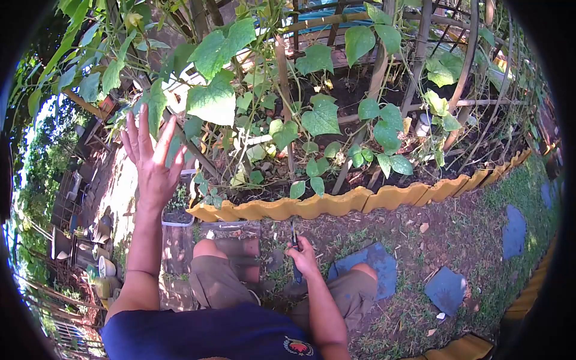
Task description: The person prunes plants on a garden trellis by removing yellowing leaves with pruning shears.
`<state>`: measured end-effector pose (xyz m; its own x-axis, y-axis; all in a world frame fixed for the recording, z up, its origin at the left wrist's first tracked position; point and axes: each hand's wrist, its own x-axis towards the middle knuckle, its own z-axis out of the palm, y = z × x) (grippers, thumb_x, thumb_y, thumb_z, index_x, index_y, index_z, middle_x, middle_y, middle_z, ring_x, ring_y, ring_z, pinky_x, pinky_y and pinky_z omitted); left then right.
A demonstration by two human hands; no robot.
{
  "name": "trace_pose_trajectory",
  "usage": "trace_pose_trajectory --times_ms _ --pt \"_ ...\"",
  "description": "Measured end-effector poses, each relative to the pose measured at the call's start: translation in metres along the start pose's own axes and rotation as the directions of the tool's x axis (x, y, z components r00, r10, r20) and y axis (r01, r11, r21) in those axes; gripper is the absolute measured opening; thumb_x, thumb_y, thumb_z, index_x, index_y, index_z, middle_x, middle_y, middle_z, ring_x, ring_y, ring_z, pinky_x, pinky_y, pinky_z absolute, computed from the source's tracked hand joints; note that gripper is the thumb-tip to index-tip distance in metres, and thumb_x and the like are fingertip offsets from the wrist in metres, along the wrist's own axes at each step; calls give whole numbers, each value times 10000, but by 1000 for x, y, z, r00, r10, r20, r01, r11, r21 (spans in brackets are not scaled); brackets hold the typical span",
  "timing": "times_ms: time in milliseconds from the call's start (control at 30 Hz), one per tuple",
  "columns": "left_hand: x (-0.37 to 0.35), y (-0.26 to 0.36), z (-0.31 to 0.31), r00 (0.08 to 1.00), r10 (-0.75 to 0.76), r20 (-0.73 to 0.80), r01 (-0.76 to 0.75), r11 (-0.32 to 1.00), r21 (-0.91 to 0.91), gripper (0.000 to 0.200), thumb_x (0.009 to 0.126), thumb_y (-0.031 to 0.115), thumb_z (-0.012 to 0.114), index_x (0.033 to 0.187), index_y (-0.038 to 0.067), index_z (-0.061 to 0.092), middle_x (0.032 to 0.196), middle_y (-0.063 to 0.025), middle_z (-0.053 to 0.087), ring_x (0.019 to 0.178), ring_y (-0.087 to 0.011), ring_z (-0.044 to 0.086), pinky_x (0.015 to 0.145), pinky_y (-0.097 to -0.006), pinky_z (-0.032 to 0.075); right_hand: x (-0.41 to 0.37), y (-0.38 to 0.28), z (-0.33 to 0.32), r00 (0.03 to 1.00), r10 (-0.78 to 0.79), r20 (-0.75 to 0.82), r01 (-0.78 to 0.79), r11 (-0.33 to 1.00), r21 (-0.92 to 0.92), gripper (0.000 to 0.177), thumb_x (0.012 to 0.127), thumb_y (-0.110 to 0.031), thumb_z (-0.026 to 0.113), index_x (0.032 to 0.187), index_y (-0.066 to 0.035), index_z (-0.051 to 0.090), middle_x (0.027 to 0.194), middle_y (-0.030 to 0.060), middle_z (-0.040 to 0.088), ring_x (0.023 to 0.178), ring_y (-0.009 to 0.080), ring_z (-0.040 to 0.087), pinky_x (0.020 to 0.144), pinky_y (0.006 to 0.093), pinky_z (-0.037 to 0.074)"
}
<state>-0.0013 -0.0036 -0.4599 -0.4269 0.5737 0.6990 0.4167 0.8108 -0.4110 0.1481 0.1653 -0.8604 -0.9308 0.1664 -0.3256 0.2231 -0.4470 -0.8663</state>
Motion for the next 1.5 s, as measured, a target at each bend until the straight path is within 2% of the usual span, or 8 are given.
trace_pose_trajectory --times_ms 133,500,567,700,867,1300,1433,1500 --pt "-17 -19 12 996 -69 -63 57 983 -173 626 877 85 674 1464 3 473 1547 -190 422 1488 -349 317 1234 -515 172 1 -12 1 995 -30 97 38 996 -81 390 823 -63 704 1200 -43 609 1077 20 688 929 108 613 854 286 488" --pt "-48 -34 12 978 -145 -151 67 900 -430 573 859 56 667 1408 -9 513 1515 -184 462 1419 -374 426 1196 -553 262 8 -215 122 754 -296 587 361 933 7 441 898 -30 650 1326 27 561 1102 60 679 974 112 656 870 288 536" --pt "-49 -35 8 980 -136 -145 59 894 -444 568 853 51 670 1395 -23 519 1510 -182 468 1420 -369 427 1190 -548 273 14 -263 157 735 -325 596 360 931 63 381 906 -19 613 1280 40 564 1146 79 665 933 141 675 834 306 561" --pt "-53 -38 8 977 -134 -166 37 872 -488 558 841 39 676 1376 -29 532 1504 -178 476 1414 -364 439 1184 -540 288 34 -309 196 733 -371 570 392 915 93 312 936 -125 627 1205 31 601 895 93 692 721 135 646 697 290 537" --pt "-58 -43 3 980 -116 -164 15 859 -512 543 848 27 668 1372 -26 538 1498 -192 484 1404 -374 449 1189 -537 287 40 -322 214 730 -360 581 319 931 177 147 941 -85 594 1057 6 587 856 76 669 701 143 645 656 320 555" --pt "-67 -50 5 969 -179 -168 30 764 -644 466 841 -7 667 1303 -28 608 1411 -204 568 1366 -378 500 1188 -530 301 32 -319 214 814 -312 490 329 943 55 329 920 -140 623 1220 -5 627 828 41 659 665 109 622 627 262 524" --pt "-60 -47 11 924 -290 -248 -60 532 -845 82 851 -17 715 851 -8 633 931 -157 685 904 -280 694 868 -402 554 32 -294 190 852 -301 428 290 953 92 367 898 -93 643 1249 8 611 844 66 674 676 116 638 615 253 520" --pt "-47 -38 5 932 -264 -248 -48 587 -808 287 810 31 800 702 11 535 726 -94 572 567 -214 546 499 -349 441 29 -280 172 868 -312 386 302 949 89 370 892 -84 653 1248 8 606 856 71 679 682 118 640 629 253 522"
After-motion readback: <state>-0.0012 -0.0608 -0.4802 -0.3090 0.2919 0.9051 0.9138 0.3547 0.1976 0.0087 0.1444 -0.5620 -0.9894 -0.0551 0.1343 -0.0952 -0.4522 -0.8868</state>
